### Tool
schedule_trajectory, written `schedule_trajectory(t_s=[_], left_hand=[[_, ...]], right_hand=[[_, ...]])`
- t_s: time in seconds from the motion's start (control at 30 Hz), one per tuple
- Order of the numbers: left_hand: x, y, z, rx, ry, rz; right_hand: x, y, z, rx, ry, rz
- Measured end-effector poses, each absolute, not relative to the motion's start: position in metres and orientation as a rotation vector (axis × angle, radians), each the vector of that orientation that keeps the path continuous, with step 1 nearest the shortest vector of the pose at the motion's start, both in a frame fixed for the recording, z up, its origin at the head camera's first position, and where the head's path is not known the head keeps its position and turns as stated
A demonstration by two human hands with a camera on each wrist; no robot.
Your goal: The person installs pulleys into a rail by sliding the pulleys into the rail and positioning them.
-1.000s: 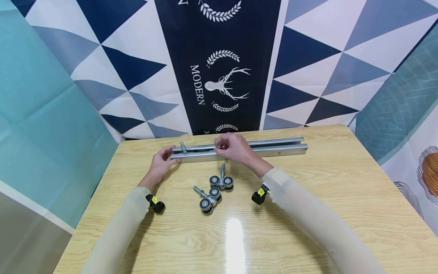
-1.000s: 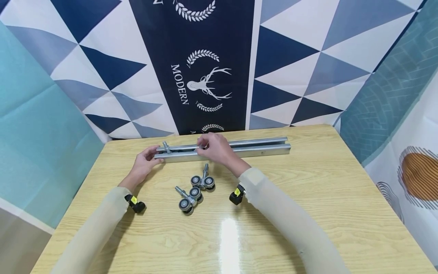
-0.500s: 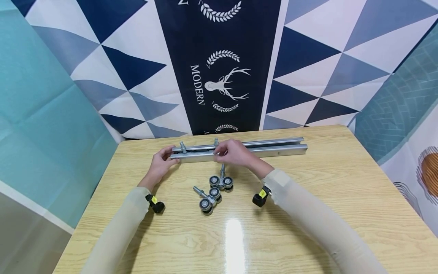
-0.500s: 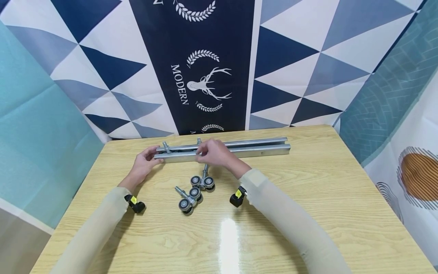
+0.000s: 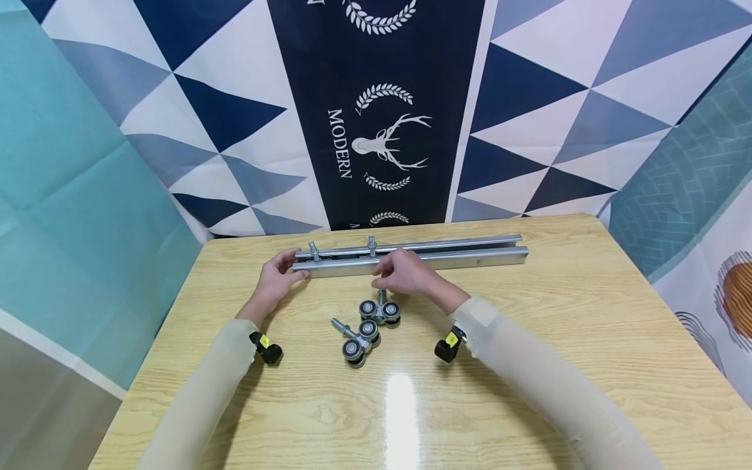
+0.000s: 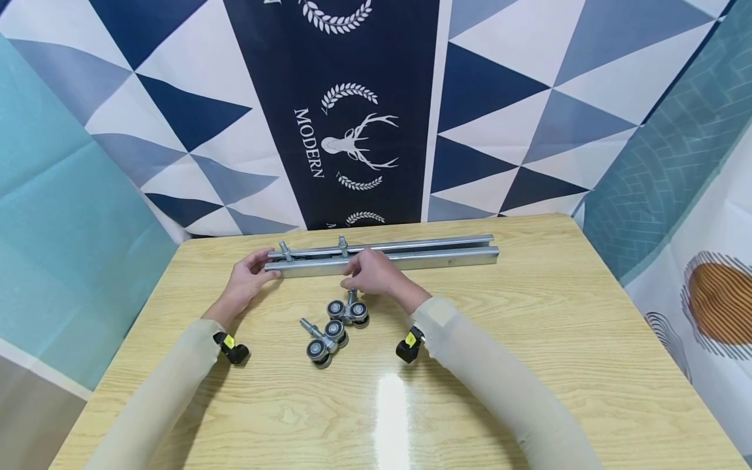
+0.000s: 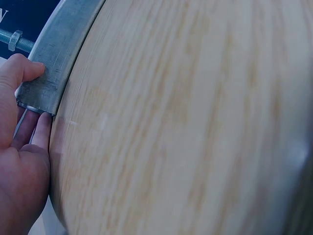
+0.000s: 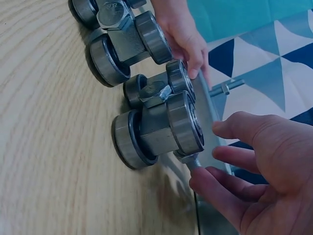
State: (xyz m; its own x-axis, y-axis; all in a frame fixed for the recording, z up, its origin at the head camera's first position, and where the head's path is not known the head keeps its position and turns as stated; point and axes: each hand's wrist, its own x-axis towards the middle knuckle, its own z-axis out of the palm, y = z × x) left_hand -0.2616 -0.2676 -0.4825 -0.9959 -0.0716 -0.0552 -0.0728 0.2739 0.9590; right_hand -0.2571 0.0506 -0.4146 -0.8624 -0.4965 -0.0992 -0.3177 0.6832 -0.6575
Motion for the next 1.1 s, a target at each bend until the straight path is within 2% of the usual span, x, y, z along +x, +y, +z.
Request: schedule_trajectory(t_s=[1.1], left_hand=[[-0.261,-0.267,-0.481,-0.133,2.497,1.907]], right_hand=[[-0.251,0.048,-0.431,-0.410,2.543,-1.033]])
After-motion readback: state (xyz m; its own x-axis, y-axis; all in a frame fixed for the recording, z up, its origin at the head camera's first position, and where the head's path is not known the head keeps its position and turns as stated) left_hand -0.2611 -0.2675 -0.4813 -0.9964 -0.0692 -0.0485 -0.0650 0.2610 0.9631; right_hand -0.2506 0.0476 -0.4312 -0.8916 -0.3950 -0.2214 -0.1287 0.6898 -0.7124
